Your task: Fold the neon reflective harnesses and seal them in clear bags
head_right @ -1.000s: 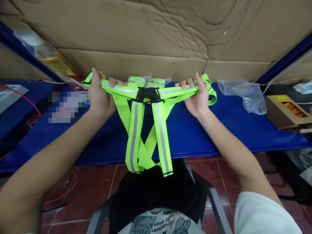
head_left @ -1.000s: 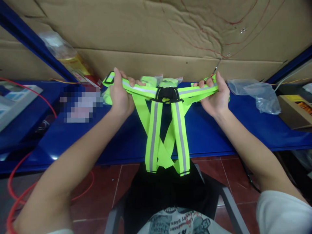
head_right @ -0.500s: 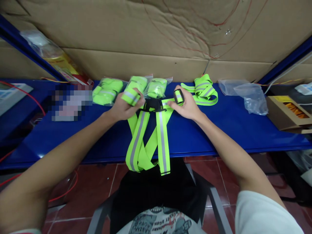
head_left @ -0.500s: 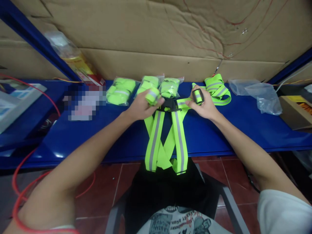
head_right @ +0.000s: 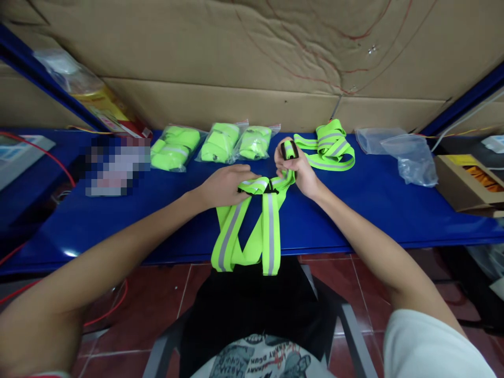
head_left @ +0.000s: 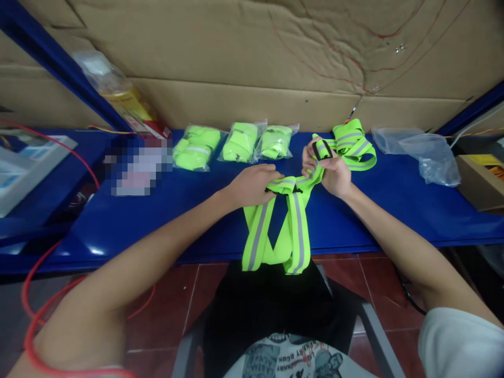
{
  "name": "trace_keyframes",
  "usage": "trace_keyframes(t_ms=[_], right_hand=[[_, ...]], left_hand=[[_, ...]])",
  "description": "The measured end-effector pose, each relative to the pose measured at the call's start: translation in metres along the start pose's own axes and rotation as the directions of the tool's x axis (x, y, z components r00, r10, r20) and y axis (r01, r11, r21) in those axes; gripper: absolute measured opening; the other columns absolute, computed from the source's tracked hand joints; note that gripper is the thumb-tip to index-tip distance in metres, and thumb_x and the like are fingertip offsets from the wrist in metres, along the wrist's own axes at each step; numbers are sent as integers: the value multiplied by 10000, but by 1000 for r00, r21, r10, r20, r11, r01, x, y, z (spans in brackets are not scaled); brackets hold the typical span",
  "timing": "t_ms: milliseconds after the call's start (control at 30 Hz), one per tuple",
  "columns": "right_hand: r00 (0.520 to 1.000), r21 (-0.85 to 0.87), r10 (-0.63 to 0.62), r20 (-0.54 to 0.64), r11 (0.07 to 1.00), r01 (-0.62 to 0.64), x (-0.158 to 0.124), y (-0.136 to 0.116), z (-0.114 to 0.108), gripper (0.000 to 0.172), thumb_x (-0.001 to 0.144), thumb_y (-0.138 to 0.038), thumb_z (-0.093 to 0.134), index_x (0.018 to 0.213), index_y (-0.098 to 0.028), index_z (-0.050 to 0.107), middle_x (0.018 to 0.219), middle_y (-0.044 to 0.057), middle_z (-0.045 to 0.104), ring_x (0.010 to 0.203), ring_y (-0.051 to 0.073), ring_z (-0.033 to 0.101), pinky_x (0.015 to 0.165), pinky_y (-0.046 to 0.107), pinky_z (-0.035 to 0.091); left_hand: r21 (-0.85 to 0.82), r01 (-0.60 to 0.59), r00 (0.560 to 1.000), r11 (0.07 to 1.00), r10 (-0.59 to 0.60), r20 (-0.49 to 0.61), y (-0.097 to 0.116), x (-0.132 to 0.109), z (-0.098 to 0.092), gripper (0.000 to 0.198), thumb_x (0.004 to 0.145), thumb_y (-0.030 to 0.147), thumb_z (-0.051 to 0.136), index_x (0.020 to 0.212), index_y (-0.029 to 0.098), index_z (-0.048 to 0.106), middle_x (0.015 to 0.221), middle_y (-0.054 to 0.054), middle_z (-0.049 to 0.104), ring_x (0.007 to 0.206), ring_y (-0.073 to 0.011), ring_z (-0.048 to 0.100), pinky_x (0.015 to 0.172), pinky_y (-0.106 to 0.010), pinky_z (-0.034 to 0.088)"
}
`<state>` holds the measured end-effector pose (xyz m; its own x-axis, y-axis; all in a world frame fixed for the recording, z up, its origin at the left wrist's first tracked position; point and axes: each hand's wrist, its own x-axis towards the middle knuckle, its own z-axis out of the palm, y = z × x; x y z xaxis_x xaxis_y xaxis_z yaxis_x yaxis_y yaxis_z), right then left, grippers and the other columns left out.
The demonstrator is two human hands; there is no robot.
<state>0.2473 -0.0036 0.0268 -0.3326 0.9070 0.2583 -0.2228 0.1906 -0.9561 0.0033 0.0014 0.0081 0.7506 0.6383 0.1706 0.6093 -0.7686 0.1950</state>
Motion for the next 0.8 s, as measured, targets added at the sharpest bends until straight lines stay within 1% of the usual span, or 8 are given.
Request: trace_keyframes(t_ms=[133, 267, 333, 400, 467, 567, 667, 800], right_hand=[[998, -18, 36, 51, 999, -35, 0, 2, 4, 385, 754, -561, 721, 910, -290, 496, 728, -25, 501, 575, 169, 426, 514, 335, 392], [991, -151, 98, 95, 985, -82, -2, 8, 2, 317, 867, -492, 704, 950, -289, 474, 793, -26, 660, 613, 187, 604, 544, 329, 463], [994, -180, 74, 83, 982, -58, -4, 7, 3, 338, 879, -480, 744, 954, -287, 477, 860, -20, 706, 601, 171, 605, 539, 320, 459], [997, -153, 11, 71, 988, 0, -5, 3, 5, 377, 860, -466, 792, 969, -290, 478, 937, -17, 740, 566, 148, 571, 519, 309, 424], [997, -121, -4, 75, 993, 13, -7, -2, 7, 420, 841, -480, 820, 994, -298, 474, 1010, -9, 767, 551, 147, 574, 512, 311, 414], [992, -156, 60, 110, 987, -43, -9, -8, 5, 445, 822, -480, 851, 1000, -297, 487, 996, 6, 786, 597, 180, 632, 551, 336, 470], [988, -210, 82, 129, 976, -54, -9, -9, 0, 425, 806, -416, 874, 977, -285, 507, 919, 3, 783, 613, 177, 631, 585, 338, 503], [968, -169, 145, 203, 979, -112, -7, -5, -7, 416, 850, -442, 831, 995, -295, 469, 883, -15, 789, 555, 189, 672, 496, 313, 468]], left_hand=[[9, 11, 1000, 1000, -11, 8, 9, 3, 2, 367, 891, 229, 594, 1216, 154, 748, 1066, -122, 713, 1053, -312, 706, 863, -399, 559], [-21, 37, 999, 999, -37, 0, 8, 3, 1, 279, 861, 242, 621, 1101, 174, 746, 1001, -96, 703, 971, -286, 699, 797, -380, 539], [-15, 36, 999, 999, -36, 0, 9, 2, 0, 274, 868, 246, 617, 1095, 172, 750, 996, -97, 701, 954, -281, 698, 807, -386, 539], [-8, 35, 999, 999, -35, -2, 10, 2, -1, 310, 875, 248, 614, 1139, 173, 758, 1008, -100, 706, 968, -287, 703, 820, -394, 542], [-11, 35, 999, 999, -35, -6, 11, 2, -1, 350, 872, 248, 624, 1188, 184, 759, 1020, -98, 712, 991, -295, 708, 823, -394, 543], [-23, 41, 999, 999, -41, -10, 11, 2, -1, 330, 867, 254, 639, 1166, 190, 763, 1005, -92, 711, 969, -288, 707, 795, -384, 538], [-20, 53, 998, 998, -53, -16, 11, 2, -1, 251, 862, 251, 653, 1080, 182, 758, 980, -90, 704, 928, -276, 699, 771, -376, 526], [-12, 63, 998, 998, -63, 5, 16, 2, -6, 161, 877, 273, 668, 992, 189, 743, 927, -83, 687, 874, -261, 681, 735, -362, 500]])
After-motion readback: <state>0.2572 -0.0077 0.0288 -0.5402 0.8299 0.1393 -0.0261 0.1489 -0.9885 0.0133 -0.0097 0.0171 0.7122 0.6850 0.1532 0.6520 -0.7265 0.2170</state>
